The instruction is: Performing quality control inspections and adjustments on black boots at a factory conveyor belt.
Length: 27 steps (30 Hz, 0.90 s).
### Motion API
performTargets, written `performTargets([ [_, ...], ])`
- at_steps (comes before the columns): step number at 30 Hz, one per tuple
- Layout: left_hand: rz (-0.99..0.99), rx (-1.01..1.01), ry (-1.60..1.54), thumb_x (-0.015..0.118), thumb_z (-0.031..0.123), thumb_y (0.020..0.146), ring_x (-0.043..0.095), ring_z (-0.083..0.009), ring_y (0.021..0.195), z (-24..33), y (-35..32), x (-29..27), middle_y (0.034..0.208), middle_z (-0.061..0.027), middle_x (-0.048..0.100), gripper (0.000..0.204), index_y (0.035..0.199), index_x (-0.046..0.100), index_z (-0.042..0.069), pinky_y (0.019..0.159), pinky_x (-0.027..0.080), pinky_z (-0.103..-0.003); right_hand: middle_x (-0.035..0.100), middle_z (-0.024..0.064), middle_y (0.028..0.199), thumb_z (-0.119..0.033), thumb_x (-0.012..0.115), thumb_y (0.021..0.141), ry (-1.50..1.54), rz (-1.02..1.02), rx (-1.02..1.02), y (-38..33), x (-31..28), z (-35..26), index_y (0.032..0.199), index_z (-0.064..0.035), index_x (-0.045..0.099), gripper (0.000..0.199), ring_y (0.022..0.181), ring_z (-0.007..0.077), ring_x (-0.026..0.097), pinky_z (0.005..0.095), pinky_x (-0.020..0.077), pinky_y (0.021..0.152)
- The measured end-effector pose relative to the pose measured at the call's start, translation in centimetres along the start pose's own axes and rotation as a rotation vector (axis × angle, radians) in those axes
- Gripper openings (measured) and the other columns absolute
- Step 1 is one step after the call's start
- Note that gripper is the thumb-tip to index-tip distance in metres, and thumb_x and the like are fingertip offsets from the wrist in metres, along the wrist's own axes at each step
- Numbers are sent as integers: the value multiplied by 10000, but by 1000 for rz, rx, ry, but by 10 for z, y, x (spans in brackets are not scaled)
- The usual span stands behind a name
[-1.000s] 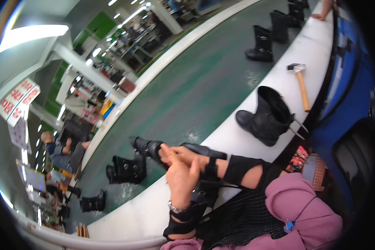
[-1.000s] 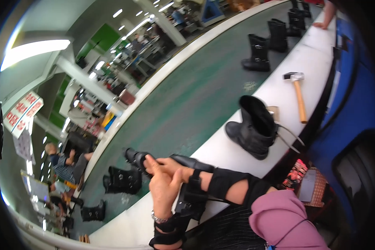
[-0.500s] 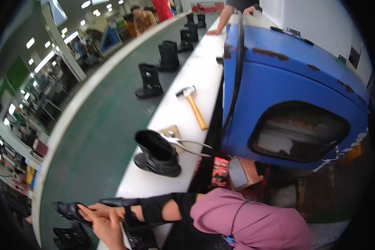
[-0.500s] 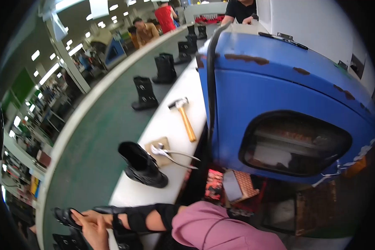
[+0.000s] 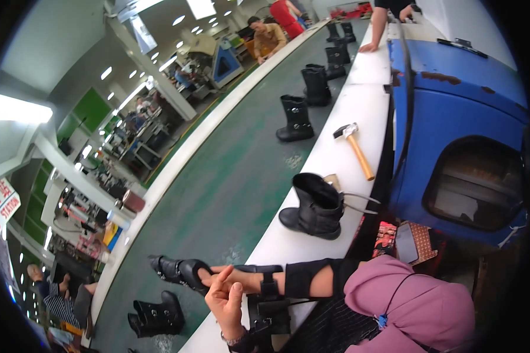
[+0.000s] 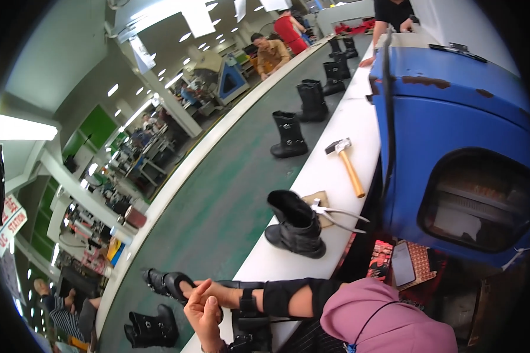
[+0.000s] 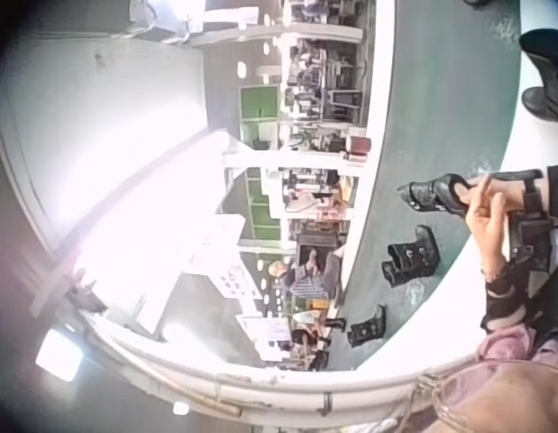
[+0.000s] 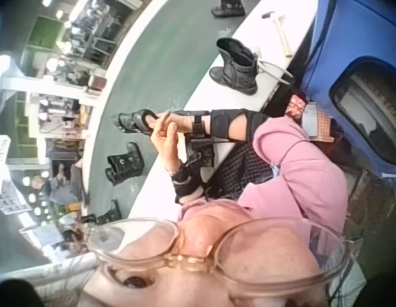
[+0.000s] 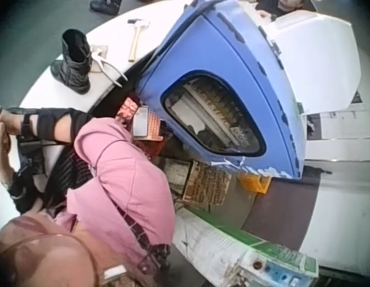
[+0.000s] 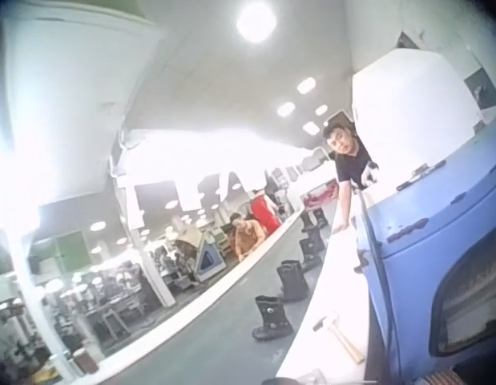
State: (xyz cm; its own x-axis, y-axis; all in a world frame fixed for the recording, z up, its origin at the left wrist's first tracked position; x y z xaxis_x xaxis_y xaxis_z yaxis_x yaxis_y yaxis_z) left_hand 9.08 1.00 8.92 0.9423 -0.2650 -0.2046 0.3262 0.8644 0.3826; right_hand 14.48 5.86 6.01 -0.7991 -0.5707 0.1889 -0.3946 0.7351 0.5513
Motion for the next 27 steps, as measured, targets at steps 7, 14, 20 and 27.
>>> performTargets([
  [7, -78, -85, -201, 649, 126, 806, 438, -36, 510, -4, -1, -7, 625, 42, 486, 414, 1166, 581, -68, 474, 316, -167, 437, -33, 674, -518, 488, 925, 311, 135, 414, 2, 1, 2, 842, -117, 470, 410, 598, 68, 437, 226, 379, 506],
  [14, -287, -149, -345, 624, 171, 799, 463, -46, 550, -10, 4, -8, 641, 24, 507, 462, 1190, 563, -67, 489, 357, -164, 532, 16, 967, -224, 732, 656, -507, 70, -424, 1, -18, 20, 958, -133, 588, 347, 1035, 244, 473, 380, 419, 880],
  [20, -322, -228, -413, 627, 262, 796, 483, -72, 540, -21, 3, -12, 640, -26, 537, 519, 1160, 559, -102, 485, 381, -180, 541, 40, 920, -176, 647, 787, 428, 161, 298, 3, -18, 5, 1098, -56, 500, 364, 834, 162, 538, 275, 462, 745],
  [27, -367, -235, -502, 611, 230, 829, 477, -53, 595, -26, 1, -13, 668, 3, 523, 443, 1155, 580, -69, 519, 375, -178, 515, 60, 1001, -201, 642, 782, 485, 155, 300, 5, -15, 7, 1187, -36, 446, 480, 909, 151, 520, 277, 459, 781],
])
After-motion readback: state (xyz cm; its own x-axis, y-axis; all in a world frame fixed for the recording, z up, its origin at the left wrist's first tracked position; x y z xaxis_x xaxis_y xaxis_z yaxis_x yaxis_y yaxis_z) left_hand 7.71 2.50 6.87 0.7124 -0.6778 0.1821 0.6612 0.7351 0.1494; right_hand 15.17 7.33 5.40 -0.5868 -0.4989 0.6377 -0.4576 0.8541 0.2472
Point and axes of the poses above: each hand's wrist, its own y-axis towards the middle knuckle, its own x-axis out of the palm, z = x × y, the point moved 5 cm from there along y, towards the middle knuckle
